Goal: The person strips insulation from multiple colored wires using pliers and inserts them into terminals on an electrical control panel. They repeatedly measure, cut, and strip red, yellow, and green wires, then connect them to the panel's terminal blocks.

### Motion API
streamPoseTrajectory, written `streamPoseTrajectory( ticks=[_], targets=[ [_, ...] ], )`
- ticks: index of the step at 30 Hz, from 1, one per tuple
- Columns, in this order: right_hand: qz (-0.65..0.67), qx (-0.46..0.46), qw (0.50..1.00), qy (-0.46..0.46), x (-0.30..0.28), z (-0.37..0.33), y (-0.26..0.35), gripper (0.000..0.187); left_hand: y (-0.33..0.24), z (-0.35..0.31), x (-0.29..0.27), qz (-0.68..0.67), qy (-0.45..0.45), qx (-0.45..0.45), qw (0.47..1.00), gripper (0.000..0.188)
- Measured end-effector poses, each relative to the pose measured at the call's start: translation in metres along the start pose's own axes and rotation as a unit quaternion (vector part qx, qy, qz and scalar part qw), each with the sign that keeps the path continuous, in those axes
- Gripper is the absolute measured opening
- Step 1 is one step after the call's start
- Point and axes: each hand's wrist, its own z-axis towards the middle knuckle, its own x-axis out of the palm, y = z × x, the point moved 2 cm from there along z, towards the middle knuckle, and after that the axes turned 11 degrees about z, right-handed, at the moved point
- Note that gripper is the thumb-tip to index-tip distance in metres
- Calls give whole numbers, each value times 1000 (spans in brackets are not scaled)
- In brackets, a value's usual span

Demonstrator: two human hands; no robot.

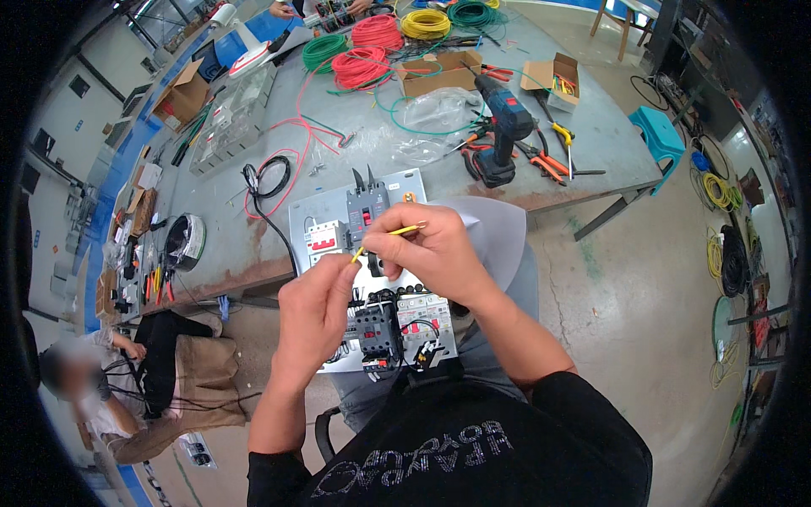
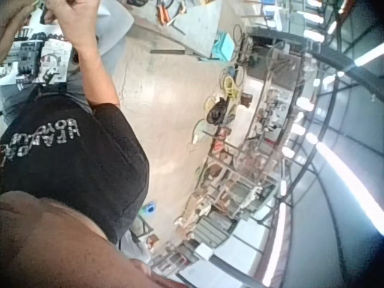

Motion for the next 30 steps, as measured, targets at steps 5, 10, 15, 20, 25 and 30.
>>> streamPoseTrajectory(
  ticks=[5, 10, 15, 20, 25, 30],
  targets=[
    [58, 83, 995, 27, -10, -4, 2, 12, 3, -4, -5, -19, 30, 40, 999, 7],
    [118, 153, 980, 46, -13, -2, -2, 14, 10, -1, -11, -24, 67, 64, 995, 8],
    [34, 101, 993, 45, -8, -7, 1, 14, 19, -1, -13, -23, 74, 59, 995, 10],
    [36, 139, 988, 49, -11, -16, 0, 15, 26, -6, -18, -8, 110, 74, 991, 7],
    [38, 146, 988, 43, -9, -17, -5, 16, 30, -4, -20, 11, 103, 64, 993, 6],
    [37, 152, 988, 13, -8, -16, 3, 16, 47, -5, -21, 37, 77, 99, 991, 7]
  ],
)
